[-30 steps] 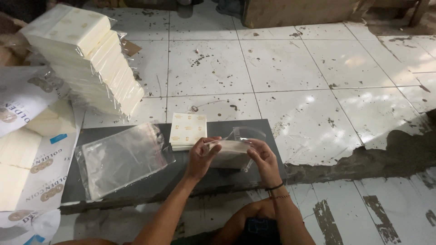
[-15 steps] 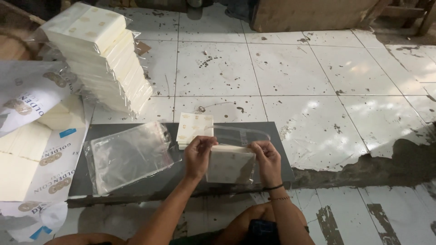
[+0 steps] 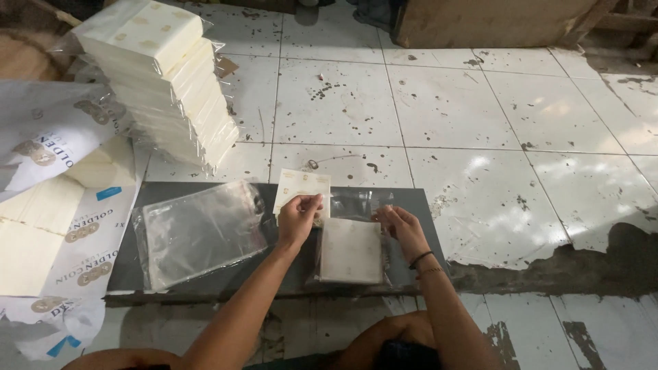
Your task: The person places stacks of paper cards into plastic sleeves, folds the adhesive flap to seal them, and places the sealed packs aside.
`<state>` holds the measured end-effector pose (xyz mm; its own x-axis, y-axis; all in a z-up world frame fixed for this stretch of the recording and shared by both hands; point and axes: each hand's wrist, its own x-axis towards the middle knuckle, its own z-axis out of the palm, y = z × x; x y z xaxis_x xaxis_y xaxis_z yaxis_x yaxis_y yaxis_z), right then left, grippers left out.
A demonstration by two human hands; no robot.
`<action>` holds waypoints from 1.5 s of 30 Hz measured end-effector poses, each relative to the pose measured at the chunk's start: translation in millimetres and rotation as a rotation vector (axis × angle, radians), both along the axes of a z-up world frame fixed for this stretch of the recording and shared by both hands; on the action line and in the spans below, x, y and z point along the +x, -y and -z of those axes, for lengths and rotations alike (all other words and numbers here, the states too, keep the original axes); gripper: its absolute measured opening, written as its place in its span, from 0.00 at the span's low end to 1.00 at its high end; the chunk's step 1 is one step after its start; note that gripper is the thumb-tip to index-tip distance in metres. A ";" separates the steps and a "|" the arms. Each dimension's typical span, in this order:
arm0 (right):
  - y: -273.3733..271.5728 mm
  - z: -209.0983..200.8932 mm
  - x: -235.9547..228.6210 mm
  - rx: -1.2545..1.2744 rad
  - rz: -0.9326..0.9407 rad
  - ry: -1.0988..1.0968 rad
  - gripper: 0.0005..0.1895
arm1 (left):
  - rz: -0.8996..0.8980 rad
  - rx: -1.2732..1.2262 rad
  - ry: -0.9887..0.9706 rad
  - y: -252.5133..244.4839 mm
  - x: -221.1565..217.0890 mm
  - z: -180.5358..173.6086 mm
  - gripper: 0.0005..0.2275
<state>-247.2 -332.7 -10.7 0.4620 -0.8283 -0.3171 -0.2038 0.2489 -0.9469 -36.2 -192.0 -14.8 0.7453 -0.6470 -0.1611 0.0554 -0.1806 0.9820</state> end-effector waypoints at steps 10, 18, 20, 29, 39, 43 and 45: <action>18.7 18.4 6.8 -0.048 0.021 -0.055 0.13 | 0.253 0.199 0.254 7.0 28.5 8.1 0.20; 5.2 20.7 76.5 -1.504 -0.229 -0.346 0.05 | 0.212 0.212 0.263 19.0 30.5 23.3 0.11; 1.2 19.7 94.7 -1.621 -0.324 -0.345 0.04 | 0.194 0.233 0.266 20.4 31.3 23.6 0.10; 6.8 11.5 121.0 -1.910 -0.464 -0.147 0.06 | 0.211 0.171 0.291 18.7 34.0 35.6 0.09; 19.8 24.8 126.0 -1.763 -0.513 -0.164 0.14 | 0.204 0.179 0.334 10.0 26.4 23.5 0.09; 59.1 33.4 95.6 -1.442 -0.235 -0.334 0.01 | 0.174 0.190 0.295 13.2 30.9 46.8 0.10; 85.3 24.1 53.1 -1.101 -0.086 -0.488 0.04 | 0.177 0.208 0.311 9.1 30.4 41.0 0.10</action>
